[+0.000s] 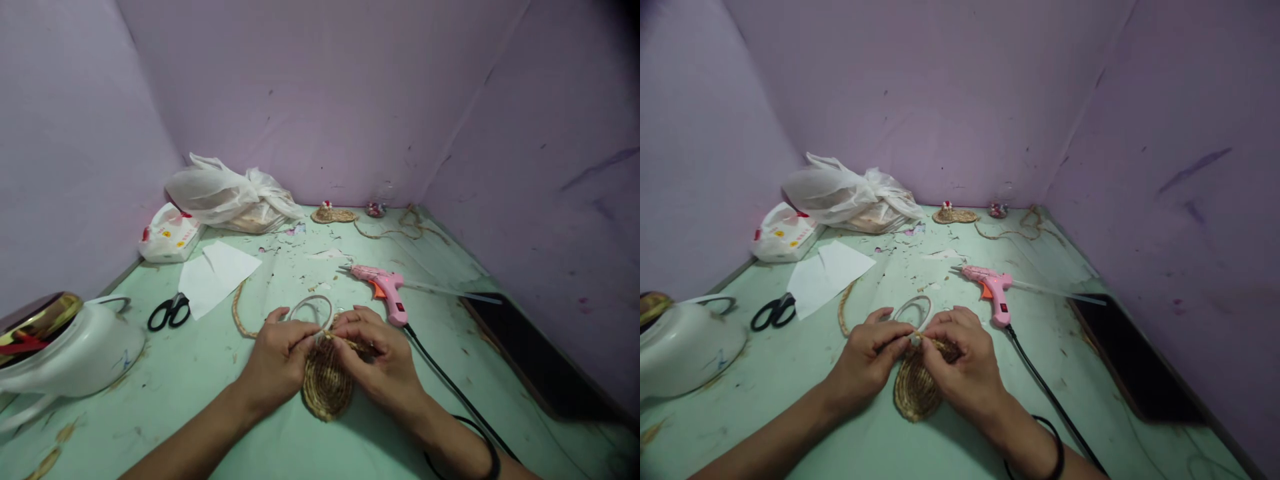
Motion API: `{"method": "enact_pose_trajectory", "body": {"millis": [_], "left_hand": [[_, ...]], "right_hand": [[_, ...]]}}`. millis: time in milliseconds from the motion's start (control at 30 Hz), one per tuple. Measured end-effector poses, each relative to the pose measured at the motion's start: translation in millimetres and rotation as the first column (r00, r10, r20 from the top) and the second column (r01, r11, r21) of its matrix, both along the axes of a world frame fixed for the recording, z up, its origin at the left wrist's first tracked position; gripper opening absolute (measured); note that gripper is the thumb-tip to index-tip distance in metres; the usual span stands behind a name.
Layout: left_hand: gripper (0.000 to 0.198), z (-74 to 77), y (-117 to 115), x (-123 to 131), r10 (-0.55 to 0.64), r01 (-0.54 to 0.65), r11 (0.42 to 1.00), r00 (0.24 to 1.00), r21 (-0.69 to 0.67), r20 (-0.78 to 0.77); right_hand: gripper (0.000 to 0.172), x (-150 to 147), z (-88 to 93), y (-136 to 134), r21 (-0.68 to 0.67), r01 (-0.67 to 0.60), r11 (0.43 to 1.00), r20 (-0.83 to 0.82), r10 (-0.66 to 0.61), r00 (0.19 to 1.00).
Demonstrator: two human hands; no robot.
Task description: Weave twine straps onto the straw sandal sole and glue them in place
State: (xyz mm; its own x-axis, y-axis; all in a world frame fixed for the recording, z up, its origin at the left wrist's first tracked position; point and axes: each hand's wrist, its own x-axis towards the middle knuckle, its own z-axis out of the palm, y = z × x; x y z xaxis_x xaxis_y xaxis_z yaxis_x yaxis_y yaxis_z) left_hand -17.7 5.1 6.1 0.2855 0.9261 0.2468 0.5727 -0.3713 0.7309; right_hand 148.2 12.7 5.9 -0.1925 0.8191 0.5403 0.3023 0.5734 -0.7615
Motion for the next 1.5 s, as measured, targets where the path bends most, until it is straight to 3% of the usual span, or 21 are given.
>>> {"method": "enact_pose_trajectory", "body": {"millis": [233,467,567,667,767,833,933,967,1033,1133,1233,1300,1333,1400,1500], "left_hand": [[0.019,3.1,1.7,-1.7,0.100,-0.103,0.994,0.993,-0.033,-0.069],[0.016,8.3,2.2,0.9,0.159,-0.158,0.987,0.986,-0.038,0.050],[0.018,12.4,4.0,1.9,0.259,-0.218,0.957,0.941,-0.193,0.220],[0.019,14.2,6.4,4.2,0.343,-0.205,0.910,0.860,-0.360,0.378],[0.018,13.0,7.2,7.8,0.394,-0.210,0.887,0.809,-0.412,0.437],[0.018,11.8,8.8,7.5,0.397,-0.245,0.893,0.824,-0.378,0.405],[0.020,11.0,18.9,-6.2,0.423,-0.387,0.902,0.881,-0.191,0.212],[0.023,11.1,24.7,-14.7,0.463,-0.452,0.885,0.878,-0.107,0.122],[0.029,11.8,37.2,-33.8,0.520,-0.517,0.854,0.852,-0.066,0.063],[0.017,14.3,47.0,-50.7,0.480,-0.481,0.876,0.876,-0.020,-0.040],[0.029,19.2,36.6,-40.0,0.429,-0.416,0.898,0.900,0.140,-0.078],[0.027,23.3,22.6,-23.6,0.237,-0.198,0.924,0.968,0.328,-0.082],[0.025,25.2,15.8,-15.4,0.107,-0.071,0.934,0.991,0.350,-0.084],[0.021,27.7,5.3,-2.3,-0.023,0.048,0.940,0.997,0.337,-0.080],[0.019,27.6,0.8,5.5,-0.038,0.056,0.969,0.996,0.242,-0.077]], "right_hand": [[0.010,0.5,-0.2,-0.2,-0.005,0.006,1.000,0.007,-0.006,1.000],[0.010,0.8,1.1,-1.8,-0.006,0.008,1.000,0.018,-0.008,1.000],[0.010,-0.4,3.6,-4.1,-0.003,-0.009,1.000,0.033,0.010,0.999],[0.010,-3.0,5.4,-3.9,0.012,-0.010,1.000,0.040,0.010,0.999],[0.009,-6.6,5.8,-0.7,0.028,-0.018,0.999,0.035,0.017,0.999],[0.009,-8.0,5.3,1.2,0.032,-0.025,0.999,0.031,0.024,0.999],[0.010,-6.3,4.7,1.0,0.023,-0.023,0.999,0.014,0.023,1.000],[0.010,-4.9,4.7,0.2,0.013,-0.016,1.000,0.004,0.016,1.000],[0.009,-2.0,5.4,-1.5,-0.020,0.001,1.000,-0.013,-0.001,1.000],[0.010,0.0,7.1,-2.6,-0.100,-0.002,0.995,-0.018,0.001,1.000],[0.012,-0.5,8.2,-2.0,-0.155,-0.008,0.988,-0.016,0.006,1.000],[0.011,-0.3,8.5,-1.7,-0.168,-0.010,0.986,-0.007,0.008,1.000],[0.011,0.1,8.6,-1.7,-0.170,-0.014,0.985,-0.003,0.014,1.000],[0.010,1.0,8.8,-2.2,-0.165,-0.024,0.986,-0.006,0.023,1.000],[0.010,1.2,8.6,-3.9,-0.175,-0.032,0.984,-0.022,0.028,0.999]]}}
